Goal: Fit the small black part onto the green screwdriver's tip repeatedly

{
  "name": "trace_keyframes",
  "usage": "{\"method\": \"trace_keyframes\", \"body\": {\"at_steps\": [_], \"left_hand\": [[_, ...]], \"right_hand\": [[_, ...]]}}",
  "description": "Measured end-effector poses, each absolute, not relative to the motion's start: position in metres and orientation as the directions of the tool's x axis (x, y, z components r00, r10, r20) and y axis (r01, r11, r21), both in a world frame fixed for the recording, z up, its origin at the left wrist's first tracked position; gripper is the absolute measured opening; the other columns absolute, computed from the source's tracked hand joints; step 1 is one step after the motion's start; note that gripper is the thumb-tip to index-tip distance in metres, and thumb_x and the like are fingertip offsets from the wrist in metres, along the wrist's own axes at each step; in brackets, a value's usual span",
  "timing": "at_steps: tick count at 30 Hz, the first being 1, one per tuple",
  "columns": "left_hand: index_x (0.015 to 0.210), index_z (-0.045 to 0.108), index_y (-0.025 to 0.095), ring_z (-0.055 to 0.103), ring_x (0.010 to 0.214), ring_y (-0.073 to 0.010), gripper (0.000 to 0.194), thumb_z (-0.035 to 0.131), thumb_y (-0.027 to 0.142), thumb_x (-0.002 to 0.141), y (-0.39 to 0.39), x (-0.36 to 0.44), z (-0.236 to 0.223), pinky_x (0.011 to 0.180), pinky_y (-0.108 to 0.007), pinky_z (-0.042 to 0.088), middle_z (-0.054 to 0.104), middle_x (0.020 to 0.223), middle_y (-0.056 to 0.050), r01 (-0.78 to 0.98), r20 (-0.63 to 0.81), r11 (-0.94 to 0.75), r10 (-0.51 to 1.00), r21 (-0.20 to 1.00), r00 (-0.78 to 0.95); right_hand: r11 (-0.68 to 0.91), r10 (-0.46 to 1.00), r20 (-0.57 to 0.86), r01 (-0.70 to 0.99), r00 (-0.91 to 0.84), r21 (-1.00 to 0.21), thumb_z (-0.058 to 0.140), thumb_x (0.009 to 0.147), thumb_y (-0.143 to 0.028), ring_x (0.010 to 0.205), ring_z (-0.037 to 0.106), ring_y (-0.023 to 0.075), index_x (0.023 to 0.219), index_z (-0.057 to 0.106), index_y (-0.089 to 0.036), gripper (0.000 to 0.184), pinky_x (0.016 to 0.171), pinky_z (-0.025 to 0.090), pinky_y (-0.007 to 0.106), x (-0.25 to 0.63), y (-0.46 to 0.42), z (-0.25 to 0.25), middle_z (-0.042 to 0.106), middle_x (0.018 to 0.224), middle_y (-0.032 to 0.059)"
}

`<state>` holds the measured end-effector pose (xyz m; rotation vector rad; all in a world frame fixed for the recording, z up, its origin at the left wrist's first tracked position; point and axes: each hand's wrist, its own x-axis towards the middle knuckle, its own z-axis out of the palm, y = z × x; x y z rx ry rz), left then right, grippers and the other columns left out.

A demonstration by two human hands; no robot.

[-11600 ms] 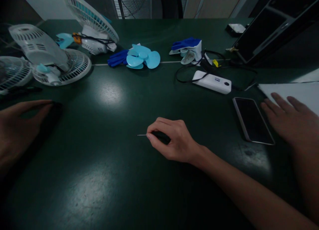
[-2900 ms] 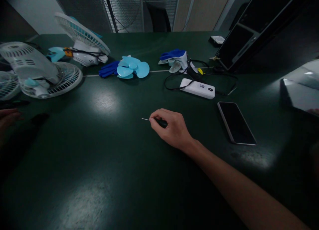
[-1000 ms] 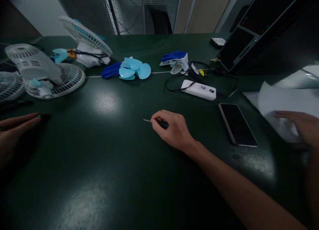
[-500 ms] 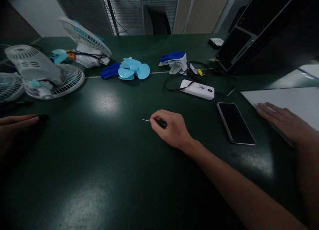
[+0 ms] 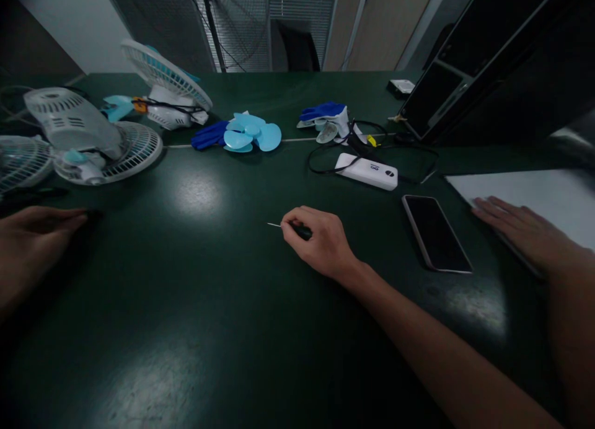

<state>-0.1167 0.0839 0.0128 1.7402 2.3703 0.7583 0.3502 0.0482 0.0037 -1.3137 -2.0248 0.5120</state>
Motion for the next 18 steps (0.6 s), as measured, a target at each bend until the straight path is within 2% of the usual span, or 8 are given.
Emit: {"method": "trace_keyframes", "body": {"at_steps": [2, 5, 7, 8, 10, 13, 15, 18], "left_hand": [[0.11, 0.071, 0.022, 0.069, 0.092, -0.0176, 0.026, 0.071, 0.029, 0.085, 0.071, -0.091, 0.013, 0.084, -0.027, 0.054, 0.072, 0.105, 0.003, 0.929, 0.259, 0.02, 0.958, 0.369, -0.123], [0.115, 0.068, 0.019, 0.067, 0.097, -0.0218, 0.026, 0.062, 0.033, 0.094, 0.047, -0.04, 0.011, 0.091, -0.036, 0.053, 0.069, 0.113, -0.005, 0.932, 0.328, -0.304, 0.916, 0.198, 0.229], [0.118, 0.067, 0.019, 0.065, 0.101, -0.0226, 0.026, 0.057, 0.03, 0.096, 0.031, -0.002, 0.007, 0.094, -0.038, 0.053, 0.068, 0.116, -0.007, 0.83, 0.304, -0.517, 0.841, 0.208, 0.448], [0.118, 0.067, 0.021, 0.065, 0.1, -0.0213, 0.025, 0.055, 0.028, 0.098, 0.024, 0.017, 0.006, 0.091, -0.036, 0.054, 0.068, 0.116, -0.007, 0.759, 0.285, -0.596, 0.8, 0.263, 0.529], [0.122, 0.064, 0.024, 0.065, 0.102, -0.0183, 0.025, 0.051, 0.024, 0.1, 0.014, 0.05, 0.003, 0.09, -0.032, 0.054, 0.067, 0.117, -0.006, 0.631, 0.231, -0.638, 0.761, 0.443, 0.607], [0.119, 0.064, 0.025, 0.065, 0.098, -0.0163, 0.022, 0.053, 0.025, 0.1, 0.011, 0.083, 0.003, 0.086, -0.029, 0.055, 0.067, 0.112, -0.005, 0.522, 0.175, -0.555, 0.775, 0.648, 0.607], [0.114, 0.066, 0.025, 0.065, 0.086, -0.0154, 0.019, 0.057, 0.027, 0.098, 0.015, 0.091, 0.004, 0.078, -0.029, 0.056, 0.068, 0.104, -0.004, 0.513, 0.133, -0.484, 0.806, 0.709, 0.576], [0.111, 0.067, 0.025, 0.064, 0.08, -0.0158, 0.017, 0.059, 0.029, 0.096, 0.021, 0.09, 0.006, 0.074, -0.03, 0.055, 0.068, 0.1, -0.004, 0.525, 0.119, -0.448, 0.83, 0.723, 0.545]], "right_hand": [[0.426, 0.904, 0.315, 0.655, -0.289, -0.624, 0.059, 0.094, -0.028, 0.074, 0.061, 0.0129, 0.095, 0.07, -0.021, 0.013, 0.064, 0.045, 0.026, 0.35, 0.048, 0.003, 0.069, 0.086, 0.001], [0.452, 0.892, 0.322, 0.666, -0.319, -0.594, 0.059, 0.094, -0.028, 0.076, 0.062, 0.0138, 0.096, 0.07, -0.021, 0.014, 0.068, 0.046, 0.028, 0.35, 0.047, 0.002, 0.07, 0.088, 0.002], [0.476, 0.879, 0.319, 0.669, -0.354, -0.57, 0.058, 0.095, -0.029, 0.077, 0.063, 0.0142, 0.097, 0.07, -0.02, 0.015, 0.071, 0.047, 0.029, 0.349, 0.045, 0.003, 0.07, 0.09, 0.0026], [0.49, 0.872, 0.317, 0.669, -0.373, -0.559, 0.057, 0.095, -0.029, 0.077, 0.063, 0.0142, 0.098, 0.069, -0.02, 0.015, 0.071, 0.047, 0.029, 0.349, 0.044, 0.003, 0.07, 0.091, 0.0028], [0.521, 0.854, 0.321, 0.66, -0.41, -0.541, 0.057, 0.095, -0.028, 0.077, 0.062, 0.0137, 0.099, 0.068, -0.02, 0.015, 0.07, 0.046, 0.029, 0.348, 0.04, 0.005, 0.07, 0.091, 0.0027], [0.571, 0.82, 0.336, 0.626, -0.463, -0.531, 0.056, 0.094, -0.026, 0.075, 0.061, 0.0126, 0.097, 0.067, -0.02, 0.012, 0.067, 0.043, 0.028, 0.345, 0.034, 0.007, 0.068, 0.089, 0.0019], [0.599, 0.798, 0.329, 0.609, -0.504, -0.52, 0.056, 0.094, -0.024, 0.074, 0.06, 0.0125, 0.097, 0.066, -0.02, 0.011, 0.065, 0.042, 0.027, 0.344, 0.032, 0.008, 0.068, 0.087, 0.0014], [0.614, 0.783, 0.307, 0.595, -0.541, -0.518, 0.056, 0.092, -0.023, 0.073, 0.06, 0.0123, 0.096, 0.065, -0.021, 0.01, 0.063, 0.04, 0.027, 0.343, 0.031, 0.008, 0.067, 0.086, 0.0008]]}}
